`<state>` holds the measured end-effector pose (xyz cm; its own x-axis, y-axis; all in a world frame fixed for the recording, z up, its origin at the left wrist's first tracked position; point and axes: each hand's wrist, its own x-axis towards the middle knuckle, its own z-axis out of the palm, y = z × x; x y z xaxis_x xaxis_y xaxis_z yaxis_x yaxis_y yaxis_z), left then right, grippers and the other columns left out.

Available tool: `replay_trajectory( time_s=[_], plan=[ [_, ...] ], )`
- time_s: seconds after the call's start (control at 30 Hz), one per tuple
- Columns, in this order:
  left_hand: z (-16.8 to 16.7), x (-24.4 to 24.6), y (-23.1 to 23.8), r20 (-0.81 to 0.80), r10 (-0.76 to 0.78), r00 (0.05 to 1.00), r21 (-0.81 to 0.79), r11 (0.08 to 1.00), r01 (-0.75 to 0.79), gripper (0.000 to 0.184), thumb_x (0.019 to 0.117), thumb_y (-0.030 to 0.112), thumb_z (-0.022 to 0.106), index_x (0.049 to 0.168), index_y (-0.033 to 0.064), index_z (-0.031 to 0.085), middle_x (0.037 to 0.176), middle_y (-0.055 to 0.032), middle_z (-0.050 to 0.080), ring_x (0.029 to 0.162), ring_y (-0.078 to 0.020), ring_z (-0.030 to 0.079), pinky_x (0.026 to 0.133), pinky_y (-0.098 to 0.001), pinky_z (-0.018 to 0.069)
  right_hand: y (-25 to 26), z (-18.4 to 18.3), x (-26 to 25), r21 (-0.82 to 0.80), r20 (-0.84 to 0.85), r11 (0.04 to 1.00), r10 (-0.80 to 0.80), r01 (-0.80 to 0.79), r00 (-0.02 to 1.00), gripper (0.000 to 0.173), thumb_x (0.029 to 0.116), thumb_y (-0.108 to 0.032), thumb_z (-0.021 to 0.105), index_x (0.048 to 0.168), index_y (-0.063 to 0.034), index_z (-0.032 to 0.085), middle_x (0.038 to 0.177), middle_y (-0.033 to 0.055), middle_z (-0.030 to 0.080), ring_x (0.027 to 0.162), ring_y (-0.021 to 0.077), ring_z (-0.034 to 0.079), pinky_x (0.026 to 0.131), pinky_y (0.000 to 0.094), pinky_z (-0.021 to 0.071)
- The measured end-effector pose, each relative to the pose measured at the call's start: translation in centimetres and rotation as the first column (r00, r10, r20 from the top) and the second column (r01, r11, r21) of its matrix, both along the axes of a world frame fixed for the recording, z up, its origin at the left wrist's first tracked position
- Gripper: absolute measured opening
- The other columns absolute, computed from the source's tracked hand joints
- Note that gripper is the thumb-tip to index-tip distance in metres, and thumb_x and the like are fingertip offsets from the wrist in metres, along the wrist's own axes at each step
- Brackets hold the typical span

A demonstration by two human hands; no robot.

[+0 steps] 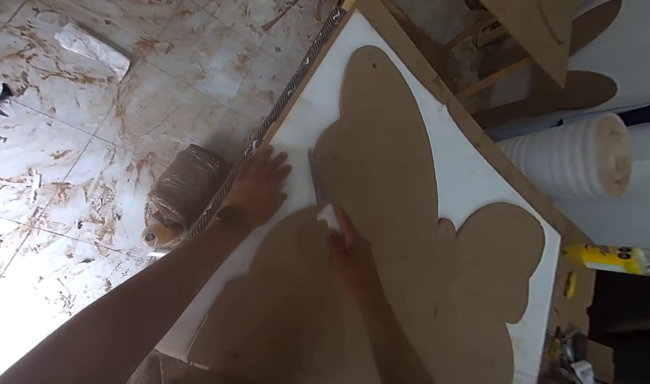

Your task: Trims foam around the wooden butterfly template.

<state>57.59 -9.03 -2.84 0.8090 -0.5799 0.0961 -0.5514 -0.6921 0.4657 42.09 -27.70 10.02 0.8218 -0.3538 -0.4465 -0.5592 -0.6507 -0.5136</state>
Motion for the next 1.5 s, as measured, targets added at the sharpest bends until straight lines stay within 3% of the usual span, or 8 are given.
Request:
replay_trajectory(
  time_s=[0.23,0.4,0.53,0.63,0.77,1.07,1.4,1.5],
  plan=[
    [-0.1,0.0,0.1,-0.015,0.003,1.000,-0.024,1.000,-0.004,0.052,0.0966,0.042,0.055,0.146,0.0266,0.058,0.166,0.0062,0.034,0.158,-0.0242,0.016,0.127,-0.0502,0.0172,1.4,1.2,2.5,-0.119,-0.014,0.988,0.094,-0.095,0.996,0.058,0.1090,-0.030,0.043,0.163,-0.0403,0.024,0.085,0.0103,0.066,0.052,0.0238,0.056,0.044,0.0435,0.0500],
    [-0.1,-0.2,0.1,-0.015,0.011,1.000,-0.018,1.000,-0.011,0.052,0.0974,0.041,0.053,0.147,0.0266,0.057,0.166,0.0073,0.034,0.158,-0.0230,0.016,0.127,-0.0500,0.0171,0.6,0.5,6.3,-0.173,-0.034,0.974,0.144,-0.148,0.989,0.057,0.1072,-0.023,0.047,0.162,-0.0292,0.034,0.110,0.0137,0.070,0.082,0.0272,0.070,0.072,0.0509,0.0592],
    [0.1,-0.2,-0.1,-0.023,0.017,1.000,-0.021,1.000,-0.017,0.050,0.0974,0.039,0.054,0.145,0.0254,0.058,0.166,0.0061,0.035,0.158,-0.0238,0.017,0.127,-0.0516,0.0184,0.4,0.2,7.5,-0.222,-0.065,0.953,0.196,-0.206,0.978,0.057,0.1081,-0.024,0.045,0.163,-0.0302,0.031,0.105,0.0149,0.071,0.083,0.0293,0.070,0.073,0.0516,0.0588],
    [0.2,-0.2,0.1,-0.022,0.019,1.000,-0.016,1.000,-0.019,0.049,0.0972,0.039,0.055,0.144,0.0250,0.060,0.165,0.0064,0.036,0.158,-0.0235,0.017,0.127,-0.0509,0.0189,-0.6,0.7,6.6,-0.238,-0.111,0.927,0.271,-0.290,0.956,0.058,0.1087,-0.024,0.044,0.164,-0.0322,0.026,0.092,0.0132,0.069,0.071,0.0277,0.067,0.064,0.0494,0.0578],
    [0.2,-0.1,0.0,-0.022,0.024,0.999,-0.004,1.000,-0.024,0.048,0.0979,0.040,0.053,0.143,0.0259,0.060,0.165,0.0071,0.036,0.158,-0.0231,0.017,0.127,-0.0498,0.0182,-2.4,1.8,4.0,-0.266,-0.115,0.885,0.364,-0.382,0.924,0.059,0.1081,-0.021,0.046,0.163,-0.0311,0.029,0.092,0.0138,0.069,0.065,0.0278,0.065,0.057,0.0492,0.0567],
    [0.0,0.0,0.0,-0.020,0.026,0.999,0.010,1.000,-0.026,0.048,0.0977,0.042,0.053,0.143,0.0275,0.061,0.165,0.0079,0.035,0.158,-0.0227,0.017,0.127,-0.0490,0.0189,-6.7,4.3,2.1,-0.274,-0.273,0.796,0.473,-0.539,0.838,0.059,0.1084,-0.026,0.047,0.162,-0.0417,0.027,0.101,0.0089,0.070,0.072,0.0234,0.066,0.064,0.0483,0.0583],
    [0.1,0.1,0.1,-0.023,0.037,0.999,0.006,0.999,-0.037,0.049,0.0960,0.044,0.056,0.142,0.0287,0.061,0.164,0.0085,0.036,0.157,-0.0221,0.020,0.126,-0.0489,0.0211,-6.9,4.7,0.7,-0.228,-0.214,0.870,0.394,-0.438,0.894,0.055,0.1085,-0.033,0.048,0.159,-0.0466,0.031,0.089,0.0039,0.067,0.062,0.0189,0.060,0.055,0.0434,0.0543],
    [0.1,0.0,-0.8,-0.031,0.057,0.998,-0.036,0.998,-0.058,0.050,0.0945,0.047,0.058,0.141,0.0300,0.062,0.163,0.0085,0.038,0.157,-0.0233,0.020,0.126,-0.0519,0.0225,-6.1,6.9,-0.2,-0.290,-0.154,0.874,0.361,-0.391,0.920,0.053,0.1076,-0.034,0.050,0.157,-0.0469,0.036,0.090,0.0061,0.069,0.061,0.0224,0.061,0.053,0.0479,0.0535]
  ],
)
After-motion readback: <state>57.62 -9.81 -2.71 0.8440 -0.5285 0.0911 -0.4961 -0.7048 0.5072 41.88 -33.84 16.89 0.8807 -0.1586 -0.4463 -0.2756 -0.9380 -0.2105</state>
